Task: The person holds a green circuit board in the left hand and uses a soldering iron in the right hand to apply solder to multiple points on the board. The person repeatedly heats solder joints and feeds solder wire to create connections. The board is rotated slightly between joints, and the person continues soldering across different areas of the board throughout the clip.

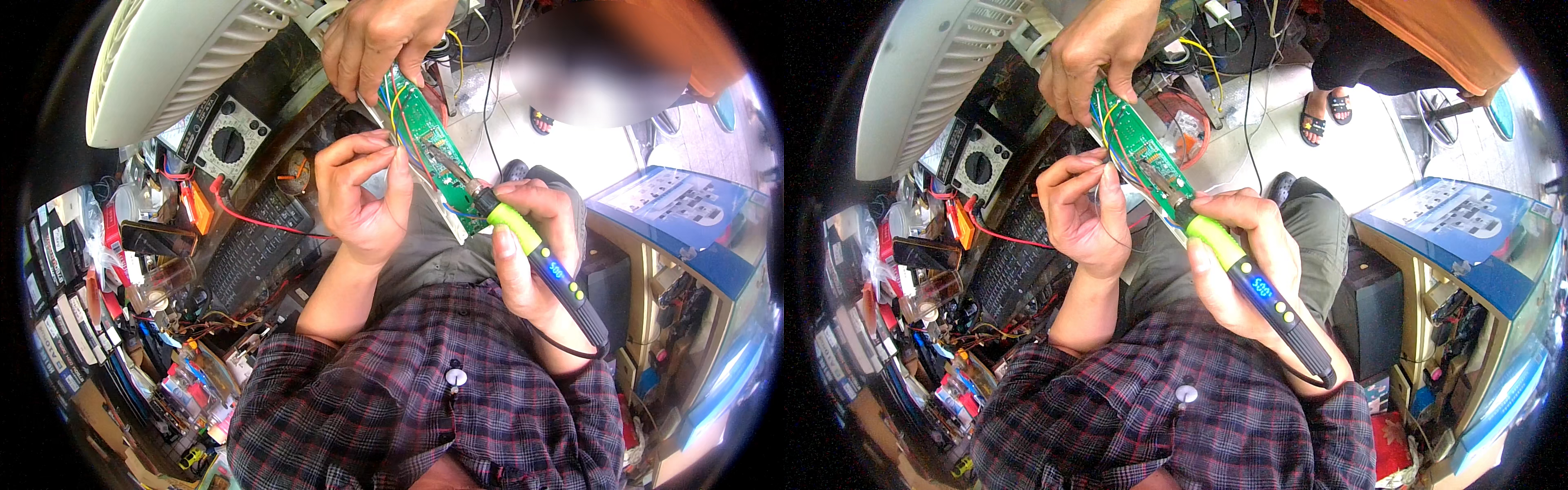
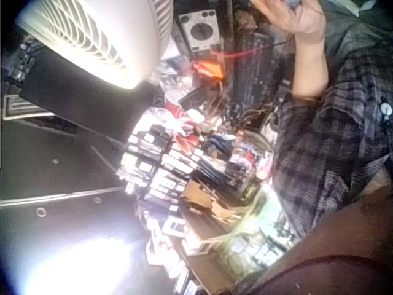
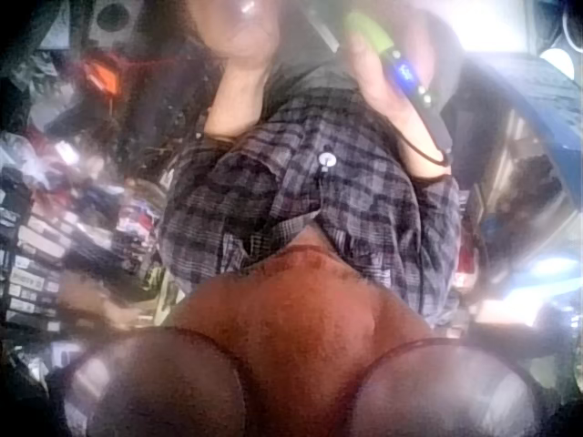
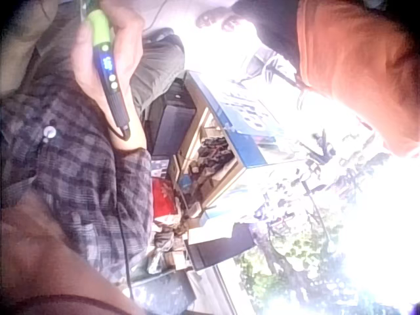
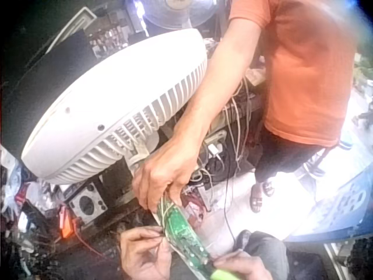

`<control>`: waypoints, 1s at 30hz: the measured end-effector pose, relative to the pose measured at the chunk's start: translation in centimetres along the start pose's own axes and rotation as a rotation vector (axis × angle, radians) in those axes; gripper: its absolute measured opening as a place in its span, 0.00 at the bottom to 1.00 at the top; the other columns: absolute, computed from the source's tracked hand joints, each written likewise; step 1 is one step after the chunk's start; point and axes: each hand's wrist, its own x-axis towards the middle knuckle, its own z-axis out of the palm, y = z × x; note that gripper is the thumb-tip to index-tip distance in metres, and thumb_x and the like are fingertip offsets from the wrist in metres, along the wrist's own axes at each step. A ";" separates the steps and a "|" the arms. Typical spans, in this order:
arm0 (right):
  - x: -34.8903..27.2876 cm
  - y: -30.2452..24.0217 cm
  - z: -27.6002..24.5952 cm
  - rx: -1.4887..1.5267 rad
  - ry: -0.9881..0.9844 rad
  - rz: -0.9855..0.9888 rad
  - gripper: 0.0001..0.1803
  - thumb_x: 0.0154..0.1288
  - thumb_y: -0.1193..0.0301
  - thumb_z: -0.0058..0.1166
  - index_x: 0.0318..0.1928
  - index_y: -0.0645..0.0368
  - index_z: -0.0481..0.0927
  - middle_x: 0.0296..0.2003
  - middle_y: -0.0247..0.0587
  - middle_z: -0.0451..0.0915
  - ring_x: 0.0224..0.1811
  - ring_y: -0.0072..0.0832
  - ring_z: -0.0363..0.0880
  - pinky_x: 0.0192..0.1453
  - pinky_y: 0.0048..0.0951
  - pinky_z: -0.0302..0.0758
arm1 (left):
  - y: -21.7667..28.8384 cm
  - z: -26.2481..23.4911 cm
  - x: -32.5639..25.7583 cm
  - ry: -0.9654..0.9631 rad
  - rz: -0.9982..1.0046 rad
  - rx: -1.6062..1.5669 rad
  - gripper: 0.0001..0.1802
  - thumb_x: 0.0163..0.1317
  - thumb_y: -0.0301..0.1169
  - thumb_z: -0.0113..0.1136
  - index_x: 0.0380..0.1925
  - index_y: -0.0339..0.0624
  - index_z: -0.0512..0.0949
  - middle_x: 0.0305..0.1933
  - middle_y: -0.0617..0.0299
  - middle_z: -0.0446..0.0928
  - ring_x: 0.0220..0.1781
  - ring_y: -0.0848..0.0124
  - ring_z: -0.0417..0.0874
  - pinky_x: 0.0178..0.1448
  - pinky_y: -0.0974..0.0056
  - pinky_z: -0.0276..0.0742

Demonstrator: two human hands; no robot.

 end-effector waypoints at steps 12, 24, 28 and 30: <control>-0.1 -0.1 -0.1 0.015 0.016 0.013 0.19 0.68 0.73 0.62 0.56 0.67 0.74 0.38 0.49 0.83 0.35 0.30 0.82 0.40 0.28 0.76 | 0.0 0.3 -0.2 0.041 -0.056 -0.087 0.11 0.60 0.16 0.72 0.39 0.36 0.80 0.46 0.52 0.78 0.45 0.62 0.86 0.53 0.62 0.85; -0.2 0.3 0.1 0.034 0.023 0.007 0.19 0.68 0.73 0.62 0.56 0.67 0.74 0.38 0.49 0.83 0.35 0.31 0.82 0.42 0.28 0.77 | 0.0 0.2 0.0 0.004 -0.010 -0.023 0.11 0.59 0.18 0.74 0.39 0.36 0.81 0.45 0.52 0.79 0.45 0.62 0.86 0.51 0.62 0.84; -0.1 0.2 0.1 0.004 0.013 -0.006 0.19 0.68 0.73 0.62 0.56 0.67 0.74 0.39 0.50 0.83 0.36 0.32 0.83 0.43 0.29 0.79 | 0.0 0.1 0.0 -0.003 -0.010 -0.015 0.11 0.59 0.18 0.74 0.39 0.37 0.81 0.44 0.52 0.79 0.45 0.62 0.86 0.51 0.63 0.84; -0.1 0.4 0.1 0.008 0.016 -0.013 0.19 0.68 0.73 0.63 0.56 0.67 0.74 0.39 0.50 0.83 0.36 0.32 0.84 0.43 0.29 0.79 | 0.0 0.1 0.0 -0.008 -0.006 -0.004 0.11 0.59 0.18 0.74 0.39 0.37 0.81 0.44 0.52 0.79 0.45 0.62 0.86 0.51 0.63 0.84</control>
